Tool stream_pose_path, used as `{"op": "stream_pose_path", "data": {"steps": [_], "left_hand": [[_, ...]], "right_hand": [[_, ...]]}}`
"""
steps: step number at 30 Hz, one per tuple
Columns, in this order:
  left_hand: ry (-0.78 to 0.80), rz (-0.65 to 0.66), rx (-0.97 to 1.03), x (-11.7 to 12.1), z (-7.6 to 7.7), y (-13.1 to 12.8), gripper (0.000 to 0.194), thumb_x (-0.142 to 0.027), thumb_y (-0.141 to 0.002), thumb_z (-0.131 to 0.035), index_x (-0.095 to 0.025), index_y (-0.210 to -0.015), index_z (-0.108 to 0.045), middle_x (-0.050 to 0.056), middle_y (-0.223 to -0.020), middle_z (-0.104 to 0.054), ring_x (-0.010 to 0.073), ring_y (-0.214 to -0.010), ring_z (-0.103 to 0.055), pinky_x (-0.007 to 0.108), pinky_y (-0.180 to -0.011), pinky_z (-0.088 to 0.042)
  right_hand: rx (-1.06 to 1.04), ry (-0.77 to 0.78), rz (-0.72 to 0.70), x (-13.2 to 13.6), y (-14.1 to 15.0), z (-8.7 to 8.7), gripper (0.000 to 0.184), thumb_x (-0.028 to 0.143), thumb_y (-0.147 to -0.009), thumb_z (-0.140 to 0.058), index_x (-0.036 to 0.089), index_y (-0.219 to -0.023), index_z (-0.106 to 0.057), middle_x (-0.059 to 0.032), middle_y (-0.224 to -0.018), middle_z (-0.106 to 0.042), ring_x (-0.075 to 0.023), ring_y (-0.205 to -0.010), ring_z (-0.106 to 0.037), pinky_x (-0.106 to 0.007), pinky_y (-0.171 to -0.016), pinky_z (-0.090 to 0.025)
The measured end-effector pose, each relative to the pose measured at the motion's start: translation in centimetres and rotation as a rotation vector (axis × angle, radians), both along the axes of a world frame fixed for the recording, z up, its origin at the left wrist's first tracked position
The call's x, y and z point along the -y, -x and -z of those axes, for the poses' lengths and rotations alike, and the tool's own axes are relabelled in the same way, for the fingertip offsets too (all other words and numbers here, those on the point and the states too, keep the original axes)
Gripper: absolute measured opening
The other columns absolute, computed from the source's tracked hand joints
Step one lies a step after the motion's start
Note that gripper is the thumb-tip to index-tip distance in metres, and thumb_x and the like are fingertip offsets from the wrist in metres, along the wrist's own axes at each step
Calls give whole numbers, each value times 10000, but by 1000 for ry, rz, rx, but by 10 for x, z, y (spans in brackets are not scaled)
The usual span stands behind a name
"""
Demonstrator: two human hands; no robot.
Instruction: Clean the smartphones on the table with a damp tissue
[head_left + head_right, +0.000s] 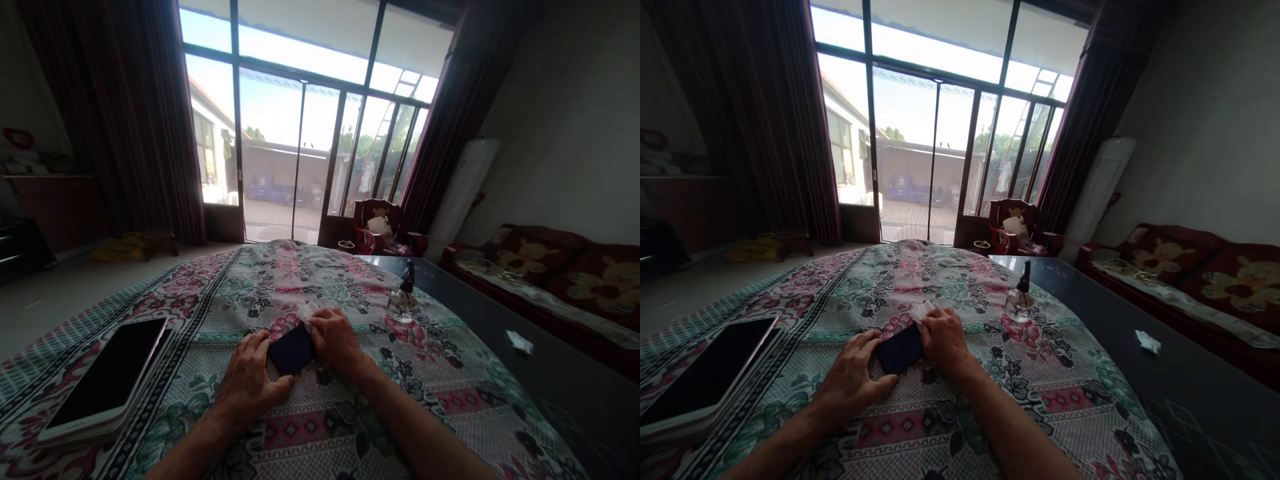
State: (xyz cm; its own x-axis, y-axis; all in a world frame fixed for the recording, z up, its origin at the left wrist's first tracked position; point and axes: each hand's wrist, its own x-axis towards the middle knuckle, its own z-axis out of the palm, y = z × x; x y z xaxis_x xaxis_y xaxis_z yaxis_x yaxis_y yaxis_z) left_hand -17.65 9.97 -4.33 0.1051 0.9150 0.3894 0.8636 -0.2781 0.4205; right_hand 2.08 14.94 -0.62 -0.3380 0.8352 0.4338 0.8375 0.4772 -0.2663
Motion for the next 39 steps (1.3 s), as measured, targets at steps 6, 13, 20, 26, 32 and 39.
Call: {"op": "stream_pose_path", "data": {"steps": [6, 13, 20, 26, 32, 39], "left_hand": [[22, -40, 49, 0, 0, 1, 671, -427, -649, -667, -36, -1189, -588, 206, -1339, -520, 358, -1285, -434, 492, -1097, -355], [-38, -29, 61, -3, 6, 2, 564, -414, -662, -665, -107, -1132, -607, 162, -1300, -551, 337, -1238, -476, 486, -1071, -382], [-28, -25, 64, -1, 5, 4, 553, -440, -644, -689, -130, -1096, -620, 152, -1305, -545, 345, -1250, -466, 490, -1067, -380], [-11, -19, 64, 0, 4, 4, 580, -483, -639, -710, -128, -1087, -613, 164, -1320, -536, 358, -1275, -447, 510, -1074, -367], [-32, -21, 50, 3, 3, 1, 571, -499, -594, -747, -132, -1010, -614, 189, -1320, -528, 371, -1268, -448, 508, -1071, -369], [-44, -40, 24, 1, 6, 0, 521, -513, -664, -680, -130, -1007, -593, 191, -1283, -540, 359, -1245, -469, 491, -1062, -382]], "right_hand": [[6, -27, 76, 1, -9, 0, 234, 193, -900, -495, 217, -931, -726, -57, -1033, -684, -213, -1017, -530, -324, -939, -363], [-32, 17, -185, 34, 33, 5, 224, 183, -882, -499, 221, -965, -703, -23, -1079, -678, -193, -1031, -511, -334, -948, -358], [-20, 24, -162, 17, 23, 6, 241, 144, -874, -494, 209, -967, -707, -28, -1120, -685, -190, -1042, -529, -331, -947, -368], [16, 8, 53, -5, -6, 0, 259, 125, -884, -479, 185, -973, -714, -73, -1104, -690, -212, -1085, -535, -325, -968, -355], [48, 23, -17, 24, 12, -2, 225, 124, -856, -487, 184, -899, -699, -70, -1039, -684, -209, -1001, -535, -320, -927, -370], [16, 76, -271, 43, 35, -1, 181, 115, -815, -515, 197, -795, -676, -21, -932, -691, -170, -871, -537, -296, -864, -395]]}}
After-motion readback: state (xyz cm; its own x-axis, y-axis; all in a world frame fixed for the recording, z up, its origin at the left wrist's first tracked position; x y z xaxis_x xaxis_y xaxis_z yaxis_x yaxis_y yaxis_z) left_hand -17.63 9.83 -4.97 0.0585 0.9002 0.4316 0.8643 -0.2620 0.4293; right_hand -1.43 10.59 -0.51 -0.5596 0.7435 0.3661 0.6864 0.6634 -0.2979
